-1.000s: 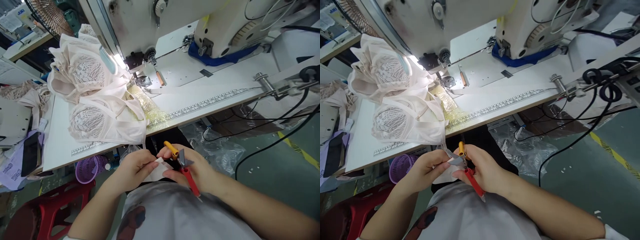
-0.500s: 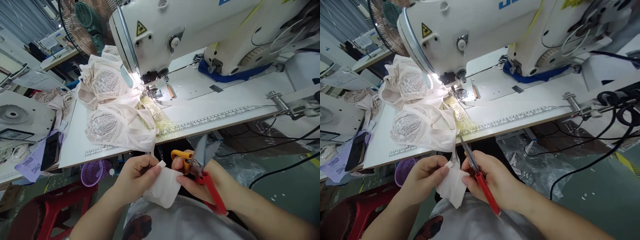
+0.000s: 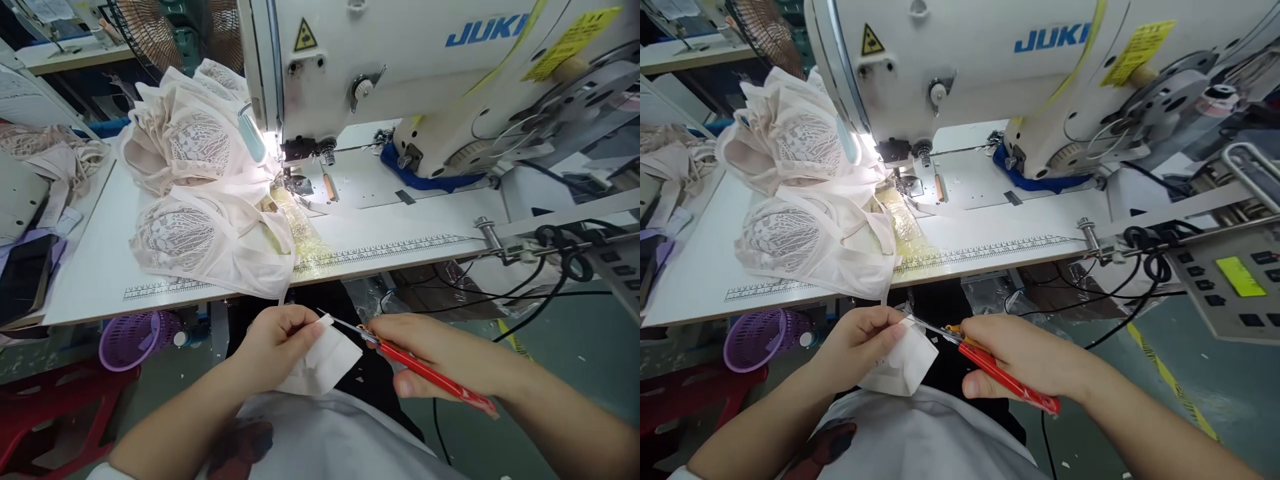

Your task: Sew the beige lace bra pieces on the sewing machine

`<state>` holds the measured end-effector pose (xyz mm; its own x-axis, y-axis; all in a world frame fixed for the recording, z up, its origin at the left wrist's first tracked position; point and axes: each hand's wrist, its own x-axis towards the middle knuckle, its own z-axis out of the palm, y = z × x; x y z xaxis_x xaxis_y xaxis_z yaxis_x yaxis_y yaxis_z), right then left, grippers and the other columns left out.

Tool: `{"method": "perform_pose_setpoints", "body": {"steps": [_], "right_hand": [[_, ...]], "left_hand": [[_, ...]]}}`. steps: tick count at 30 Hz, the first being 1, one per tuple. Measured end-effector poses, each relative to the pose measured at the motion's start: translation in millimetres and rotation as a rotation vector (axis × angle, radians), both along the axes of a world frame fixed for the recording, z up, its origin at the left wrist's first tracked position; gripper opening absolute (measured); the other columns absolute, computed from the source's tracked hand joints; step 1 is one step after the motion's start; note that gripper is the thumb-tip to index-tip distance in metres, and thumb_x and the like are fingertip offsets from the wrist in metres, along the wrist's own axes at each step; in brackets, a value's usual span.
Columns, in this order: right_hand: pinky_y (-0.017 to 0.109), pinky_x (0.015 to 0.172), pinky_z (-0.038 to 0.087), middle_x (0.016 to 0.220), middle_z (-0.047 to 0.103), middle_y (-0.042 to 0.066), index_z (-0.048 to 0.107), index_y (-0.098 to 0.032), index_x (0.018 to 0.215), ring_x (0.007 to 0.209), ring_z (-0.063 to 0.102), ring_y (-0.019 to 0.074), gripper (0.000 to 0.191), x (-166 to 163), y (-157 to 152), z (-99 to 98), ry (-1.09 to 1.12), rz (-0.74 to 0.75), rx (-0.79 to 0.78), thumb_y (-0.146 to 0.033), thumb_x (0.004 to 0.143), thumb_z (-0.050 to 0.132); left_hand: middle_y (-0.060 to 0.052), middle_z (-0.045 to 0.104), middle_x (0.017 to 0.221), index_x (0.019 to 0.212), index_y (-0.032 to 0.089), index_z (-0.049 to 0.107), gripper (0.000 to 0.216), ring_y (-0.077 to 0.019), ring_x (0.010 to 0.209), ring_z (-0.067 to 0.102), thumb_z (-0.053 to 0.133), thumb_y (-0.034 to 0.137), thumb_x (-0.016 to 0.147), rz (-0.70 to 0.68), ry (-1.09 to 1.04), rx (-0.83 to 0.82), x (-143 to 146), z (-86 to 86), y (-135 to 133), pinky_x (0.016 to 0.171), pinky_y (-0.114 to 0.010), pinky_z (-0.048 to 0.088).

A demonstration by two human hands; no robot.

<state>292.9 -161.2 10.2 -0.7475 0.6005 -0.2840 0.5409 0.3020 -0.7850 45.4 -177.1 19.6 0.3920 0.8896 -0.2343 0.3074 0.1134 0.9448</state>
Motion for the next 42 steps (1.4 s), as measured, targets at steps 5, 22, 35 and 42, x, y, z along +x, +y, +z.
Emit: {"method": "perform_pose_setpoints", "body": {"steps": [5,22,35,42], "right_hand": [[0.026,0.050,0.030,0.066,0.046,-0.002,0.037,-0.023,0.069,0.055,0.039,0.0137,0.051,6,1,6.8,-0.176,0.036,0.023,-0.072,0.077,0.049],[0.025,0.046,0.026,0.062,0.048,-0.003,0.035,-0.023,0.066,0.051,0.038,0.0128,0.045,3,3,8.7,-0.271,0.018,0.014,-0.060,0.077,0.058],[0.025,0.046,0.022,0.056,0.038,-0.004,0.029,-0.024,0.060,0.049,0.031,0.0118,0.049,-2,2,3.3,-0.263,-0.089,-0.021,-0.063,0.076,0.052],[0.024,0.047,0.022,0.057,0.032,-0.005,0.025,-0.024,0.059,0.051,0.028,0.0108,0.051,-8,-6,-10.2,-0.174,-0.164,-0.065,-0.065,0.077,0.048]], "left_hand": [[0.002,0.044,0.055,0.062,0.015,0.054,0.029,-0.0091,0.052,0.037,0.049,0.036,0.082,0.005,0.003,-0.006,5,-4.6,2,0.047,-0.021,0.031],[0.004,0.034,0.050,0.054,0.017,0.044,0.029,-0.0082,0.049,0.030,0.050,0.037,0.074,0.079,0.024,-0.080,8,-4.4,6,0.044,-0.021,0.023],[0.005,0.037,0.051,0.054,0.017,0.046,0.026,-0.0074,0.049,0.032,0.049,0.034,0.074,0.057,0.055,-0.107,8,-1.0,10,0.046,-0.020,0.025],[0.005,0.035,0.051,0.056,0.016,0.046,0.026,-0.0073,0.049,0.030,0.048,0.034,0.076,0.050,0.026,-0.079,7,-2.4,9,0.045,-0.020,0.024]]}}
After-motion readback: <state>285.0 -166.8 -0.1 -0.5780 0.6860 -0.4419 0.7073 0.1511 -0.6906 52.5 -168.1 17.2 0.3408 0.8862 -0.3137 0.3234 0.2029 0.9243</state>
